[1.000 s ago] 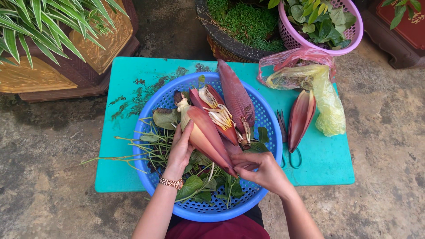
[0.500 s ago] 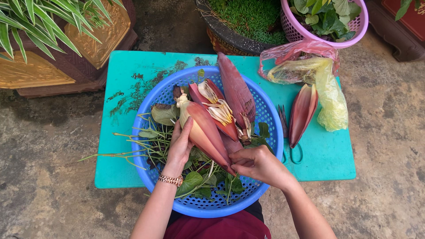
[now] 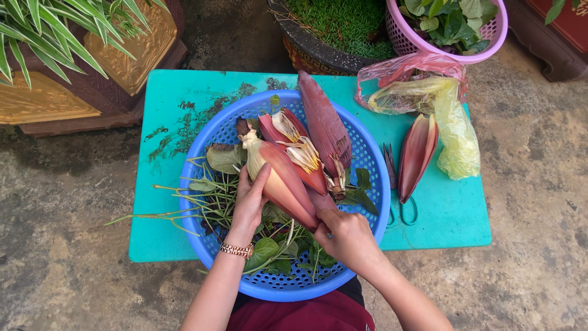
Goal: The person peels the outer layers of a large red banana blossom, removing the bracts to reveal the inner core. They use scissors to trim the top of the blossom and place the removed parts into a blue basket.
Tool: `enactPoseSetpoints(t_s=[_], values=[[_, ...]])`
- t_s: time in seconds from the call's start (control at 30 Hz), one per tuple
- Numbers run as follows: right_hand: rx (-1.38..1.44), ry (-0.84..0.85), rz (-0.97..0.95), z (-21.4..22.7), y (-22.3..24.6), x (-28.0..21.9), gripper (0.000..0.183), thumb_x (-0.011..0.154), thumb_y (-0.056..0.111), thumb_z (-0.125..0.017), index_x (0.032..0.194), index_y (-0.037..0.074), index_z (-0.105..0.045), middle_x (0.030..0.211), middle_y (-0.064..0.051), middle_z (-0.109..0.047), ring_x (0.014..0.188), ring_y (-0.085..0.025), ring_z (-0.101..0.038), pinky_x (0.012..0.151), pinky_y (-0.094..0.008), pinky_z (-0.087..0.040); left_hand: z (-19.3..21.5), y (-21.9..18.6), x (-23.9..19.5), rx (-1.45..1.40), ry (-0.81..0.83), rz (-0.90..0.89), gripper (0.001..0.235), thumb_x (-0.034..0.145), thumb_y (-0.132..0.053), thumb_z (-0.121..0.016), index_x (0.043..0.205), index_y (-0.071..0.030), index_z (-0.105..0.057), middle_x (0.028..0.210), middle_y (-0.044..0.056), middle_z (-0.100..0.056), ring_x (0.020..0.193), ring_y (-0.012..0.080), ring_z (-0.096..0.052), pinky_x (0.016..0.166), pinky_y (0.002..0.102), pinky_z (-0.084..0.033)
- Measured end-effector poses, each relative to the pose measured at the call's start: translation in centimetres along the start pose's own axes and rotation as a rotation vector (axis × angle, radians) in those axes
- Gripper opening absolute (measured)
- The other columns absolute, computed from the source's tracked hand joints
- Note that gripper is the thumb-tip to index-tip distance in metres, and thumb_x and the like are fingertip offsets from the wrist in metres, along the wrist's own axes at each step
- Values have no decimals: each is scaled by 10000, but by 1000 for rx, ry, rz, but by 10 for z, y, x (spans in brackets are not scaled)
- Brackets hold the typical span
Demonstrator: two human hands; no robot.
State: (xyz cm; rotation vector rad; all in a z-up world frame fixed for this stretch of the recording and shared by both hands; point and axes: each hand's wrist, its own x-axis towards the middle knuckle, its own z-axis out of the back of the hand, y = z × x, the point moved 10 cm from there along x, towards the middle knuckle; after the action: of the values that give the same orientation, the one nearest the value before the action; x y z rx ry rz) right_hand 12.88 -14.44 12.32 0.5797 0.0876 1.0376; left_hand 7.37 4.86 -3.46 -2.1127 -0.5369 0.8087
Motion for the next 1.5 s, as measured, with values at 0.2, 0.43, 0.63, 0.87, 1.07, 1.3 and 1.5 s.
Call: enactPoseSetpoints(t_s=[0.2,0.43,0.63,0.87,1.07,1.3,1.5], values=[[41,-101,-71,15,-1,1,260,756,85,-698,1013,80,-738,755,-127,-732,597,-311,-714,537,-441,-562,-4,-5,-3,12,14,-27,727,876,-353,-738,1464,-115,-383,1353,115,-585,1194,213,-631,949,398,-579],[-26,-130,55,-5,-14,10,303,788,117,-740,1083,50,-719,807,-131,-719,656,-337,-708,581,-442,-567,-16,-17,-13,169,50,-210,821,846,-223,-814,1478,-107,-302,1405,140,-533,1275,226,-564,1043,377,-515],[116,-226,46,-7,-27,16,371,789,113,-719,1153,40,-710,823,-129,-723,671,-314,-724,614,-418,-589,-24,-32,-23,150,77,-251,844,790,-191,-854,1425,-101,-305,1379,148,-540,1241,230,-586,1013,379,-541],[118,-56,-9,-29,-28,36,625,682,69,-680,1297,2,-596,972,-215,-725,827,-402,-715,759,-482,-581,-52,-68,-51,573,104,-531,1000,687,-243,-951,1442,-40,-327,1387,177,-545,1263,258,-594,1047,394,-520],[136,-107,171,-14,2,38,1022,626,-26,-595,1582,4,-236,1289,-367,-597,1149,-538,-590,976,-573,-457,-66,-76,-65,638,172,-528,1035,640,-296,-968,1414,-45,-329,1354,188,-593,1245,279,-630,1045,413,-522],[649,94,-110,-18,-26,41,947,671,-108,-485,1576,143,-367,1311,-234,-658,1125,-348,-721,912,-427,-584,-75,-82,-75,715,182,-514,1036,593,-279,-985,1368,-53,-336,1307,188,-611,1207,291,-645,1019,416,-527],[164,-368,238,29,10,25,787,676,-80,-544,1442,97,-545,1329,-211,-670,1062,-367,-737,828,-402,-622,-79,-92,-70,689,183,-441,1005,622,-279,-953,1353,-49,-303,1282,199,-618,1180,284,-666,990,409,-555]])
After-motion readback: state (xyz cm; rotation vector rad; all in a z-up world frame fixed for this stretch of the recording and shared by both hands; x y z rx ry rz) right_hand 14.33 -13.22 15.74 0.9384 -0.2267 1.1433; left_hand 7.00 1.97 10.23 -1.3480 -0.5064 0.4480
